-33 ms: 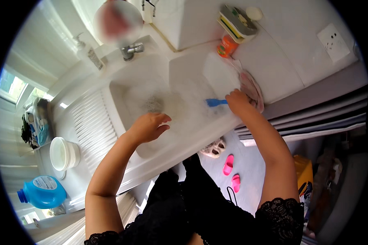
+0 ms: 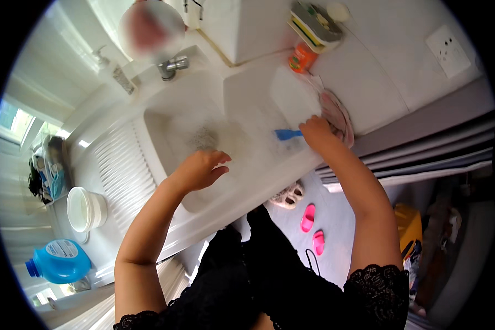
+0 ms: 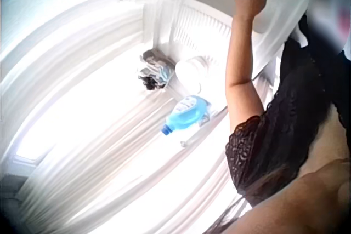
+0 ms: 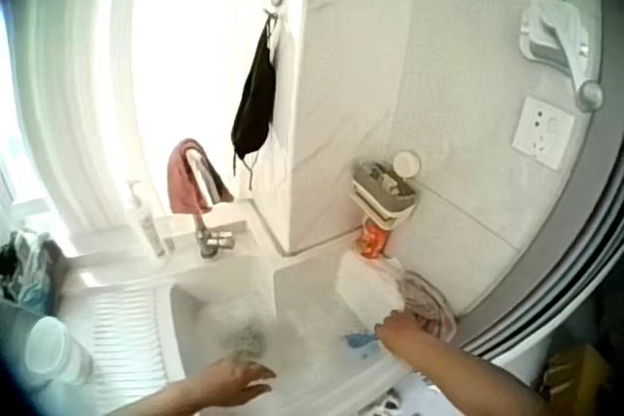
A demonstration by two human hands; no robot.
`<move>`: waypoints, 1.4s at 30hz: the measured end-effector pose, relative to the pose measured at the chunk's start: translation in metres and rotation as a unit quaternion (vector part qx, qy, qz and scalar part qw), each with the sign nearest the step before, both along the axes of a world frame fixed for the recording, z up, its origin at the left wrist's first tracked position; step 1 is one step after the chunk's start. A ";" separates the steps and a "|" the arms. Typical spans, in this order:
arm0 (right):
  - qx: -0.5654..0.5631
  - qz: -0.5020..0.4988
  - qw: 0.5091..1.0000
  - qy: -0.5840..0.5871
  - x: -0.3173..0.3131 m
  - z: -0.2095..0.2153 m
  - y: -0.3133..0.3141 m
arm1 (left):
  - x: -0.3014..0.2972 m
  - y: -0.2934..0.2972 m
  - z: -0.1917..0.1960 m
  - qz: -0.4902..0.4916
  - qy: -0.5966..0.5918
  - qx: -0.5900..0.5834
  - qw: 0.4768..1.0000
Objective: The person places a black slipper on the floor, then picks up a pair of pink slippers and a blue brush. They scrub the pink slippers with the brush in the sink, cleaning both the inside and outside surfaces.
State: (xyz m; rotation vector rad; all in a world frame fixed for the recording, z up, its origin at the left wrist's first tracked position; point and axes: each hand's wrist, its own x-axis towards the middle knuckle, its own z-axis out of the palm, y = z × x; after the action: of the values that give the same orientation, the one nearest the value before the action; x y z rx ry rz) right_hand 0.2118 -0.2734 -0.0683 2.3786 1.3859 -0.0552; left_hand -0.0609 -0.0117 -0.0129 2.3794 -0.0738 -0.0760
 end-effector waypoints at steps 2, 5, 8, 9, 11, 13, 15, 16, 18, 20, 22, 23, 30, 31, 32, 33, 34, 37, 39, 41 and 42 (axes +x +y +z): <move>0.004 -0.002 1.000 0.002 -0.003 0.000 0.009 | 0.014 -0.005 0.002 -0.020 0.014 -0.010 1.000; 0.056 0.017 0.998 -0.004 -0.005 0.003 0.017 | 0.041 -0.016 0.000 -0.049 0.021 -0.023 0.998; 0.146 0.020 0.988 -0.037 -0.034 0.041 0.012 | 0.066 -0.034 0.004 -0.065 0.000 -0.052 0.997; 0.187 0.014 0.982 -0.034 -0.047 0.061 0.009 | 0.069 -0.040 0.007 -0.058 -0.002 -0.055 0.997; 0.233 0.018 0.971 -0.060 -0.074 0.103 -0.004 | 0.075 -0.053 0.007 -0.028 0.014 -0.095 0.995; 0.169 -0.014 0.985 -0.028 -0.093 0.106 -0.016 | 0.080 -0.060 0.004 -0.037 0.025 -0.124 0.991; 0.153 -0.026 0.988 -0.009 -0.109 0.112 -0.033 | 0.081 -0.069 0.008 -0.033 0.064 -0.091 0.993; 0.169 -0.022 0.985 -0.007 -0.116 0.116 -0.042 | 0.079 -0.072 0.010 -0.029 0.077 -0.067 0.994; 0.182 -0.016 0.983 -0.009 -0.129 0.123 -0.060 | 0.071 -0.082 0.017 -0.005 0.087 -0.037 0.996; 0.179 -0.011 0.984 -0.015 -0.140 0.125 -0.078 | 0.062 -0.093 0.025 0.038 0.080 -0.024 0.996; 0.188 0.014 0.982 -0.021 -0.147 0.118 -0.087 | 0.053 -0.083 -0.001 0.083 0.026 -0.062 0.994; 0.191 0.021 0.981 -0.025 -0.149 0.113 -0.094 | 0.051 -0.085 -0.007 0.099 -0.002 -0.083 0.992; 0.340 0.017 0.940 -0.027 -0.169 0.075 -0.124 | 0.032 -0.193 0.016 0.411 -0.095 -0.314 0.851; 0.335 0.010 0.942 -0.029 -0.172 0.066 -0.122 | 0.032 -0.204 0.007 0.427 -0.114 -0.325 0.836; 0.334 0.005 0.942 -0.029 -0.176 0.061 -0.122 | 0.031 -0.208 -0.010 0.445 -0.135 -0.333 0.820; 0.329 0.006 0.944 -0.026 -0.178 0.060 -0.125 | 0.030 -0.213 -0.015 0.463 -0.159 -0.339 0.803; 0.322 0.006 0.946 -0.022 -0.184 0.060 -0.128 | 0.022 -0.237 -0.007 0.485 -0.159 -0.372 0.776; 0.307 0.046 0.950 -0.020 -0.197 0.061 -0.144 | 0.000 -0.284 -0.005 0.497 -0.155 -0.427 0.739; 0.285 0.067 0.956 0.002 -0.205 0.059 -0.155 | -0.014 -0.292 -0.018 0.485 -0.118 -0.504 0.705; 0.318 0.070 0.946 -0.008 -0.210 0.053 -0.157 | -0.017 -0.293 -0.024 0.463 -0.068 -0.598 0.651; 0.328 0.074 0.942 -0.017 -0.215 0.044 -0.159 | -0.018 -0.289 -0.024 0.450 -0.034 -0.650 0.612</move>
State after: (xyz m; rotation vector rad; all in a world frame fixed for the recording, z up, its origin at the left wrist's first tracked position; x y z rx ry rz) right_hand -0.0033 -0.4321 -0.0242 2.7448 1.7679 0.5712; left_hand -0.0789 -0.3010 -0.0372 0.7191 0.7764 0.4202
